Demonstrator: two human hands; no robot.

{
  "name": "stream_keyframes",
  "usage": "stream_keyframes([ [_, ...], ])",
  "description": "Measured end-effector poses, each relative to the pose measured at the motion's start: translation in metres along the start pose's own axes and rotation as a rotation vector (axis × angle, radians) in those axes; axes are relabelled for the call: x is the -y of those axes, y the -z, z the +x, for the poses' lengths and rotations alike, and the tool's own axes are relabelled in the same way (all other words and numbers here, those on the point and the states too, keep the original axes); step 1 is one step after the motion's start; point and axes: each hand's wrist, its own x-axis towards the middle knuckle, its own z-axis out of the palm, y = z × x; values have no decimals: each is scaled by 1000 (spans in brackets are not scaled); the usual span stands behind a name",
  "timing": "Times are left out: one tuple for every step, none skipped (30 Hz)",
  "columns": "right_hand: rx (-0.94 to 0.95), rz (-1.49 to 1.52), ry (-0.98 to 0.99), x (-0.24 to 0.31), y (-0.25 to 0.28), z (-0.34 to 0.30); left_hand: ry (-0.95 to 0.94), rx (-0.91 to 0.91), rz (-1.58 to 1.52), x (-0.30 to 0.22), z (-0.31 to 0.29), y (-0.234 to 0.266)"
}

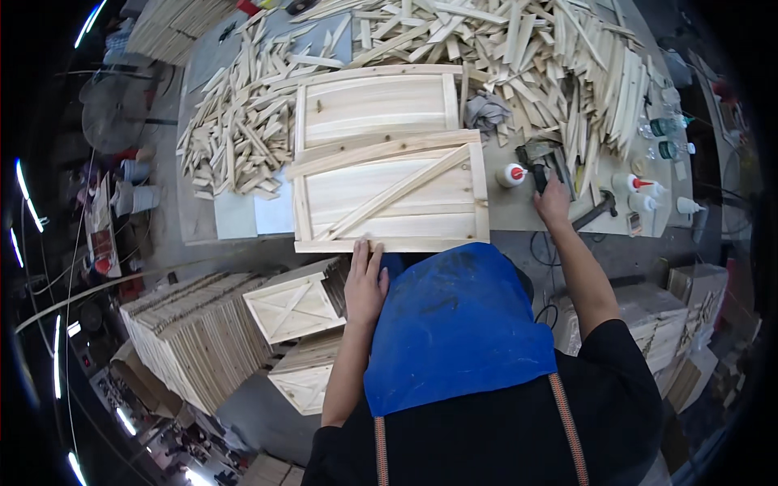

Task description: Assembling wooden panels by gluing and nailing diagonal braces onto rectangular frames.

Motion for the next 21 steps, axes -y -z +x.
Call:
stream_keyframes([
  [-56,43,42,1,-6,6,25,-22,-8,-5,-1,-1],
  [-116,87,80,2,-12,13,46,-45,-18,-8,-1,0],
  [-174,117,109,-1,-15,18,66,-41,-15,-11,-2,-4],
  [-162,113,119,-4,-17,24,77,-54,-34,-14,-1,-7],
  [-150,146,78,-3,-20,31,82,-72,-45,-15,-2,-8],
  [-141,175,34,-2,-21,36,83,-90,-59,-16,-3,-9],
  [-136,201,-14,-4,-21,39,85,-93,-61,-16,-4,-8],
  [-141,200,-15,-4,-18,38,67,-91,-60,-13,-4,-6],
  [-181,184,1,-8,-12,37,44,-89,-64,-9,-3,-4],
  [-227,166,12,-10,-1,35,14,-87,-72,-2,1,-3],
  [-275,143,20,-13,12,33,-4,-90,-88,7,1,-2],
  [-296,128,4,-15,26,31,21,-155,-45,21,-1,-1],
  [-185,243,-74,-17,44,26,40,-217,-11,34,-2,0],
  [-82,357,-155,-18,64,20,76,-256,7,45,0,8],
  [15,473,-233,-18,86,14,113,-297,20,56,3,16],
  [-33,563,-210,-14,101,-1,114,-325,48,75,4,23],
  [-80,652,-175,-1,114,-20,122,-359,78,93,4,29],
  [-43,753,-131,14,134,-39,120,-342,103,108,7,35],
  [-6,857,-94,30,155,-61,109,-318,131,120,11,40],
  [-32,840,-104,52,175,-77,93,-318,104,133,13,42],
  [72,833,-62,75,195,-91,116,-261,49,144,14,43],
])
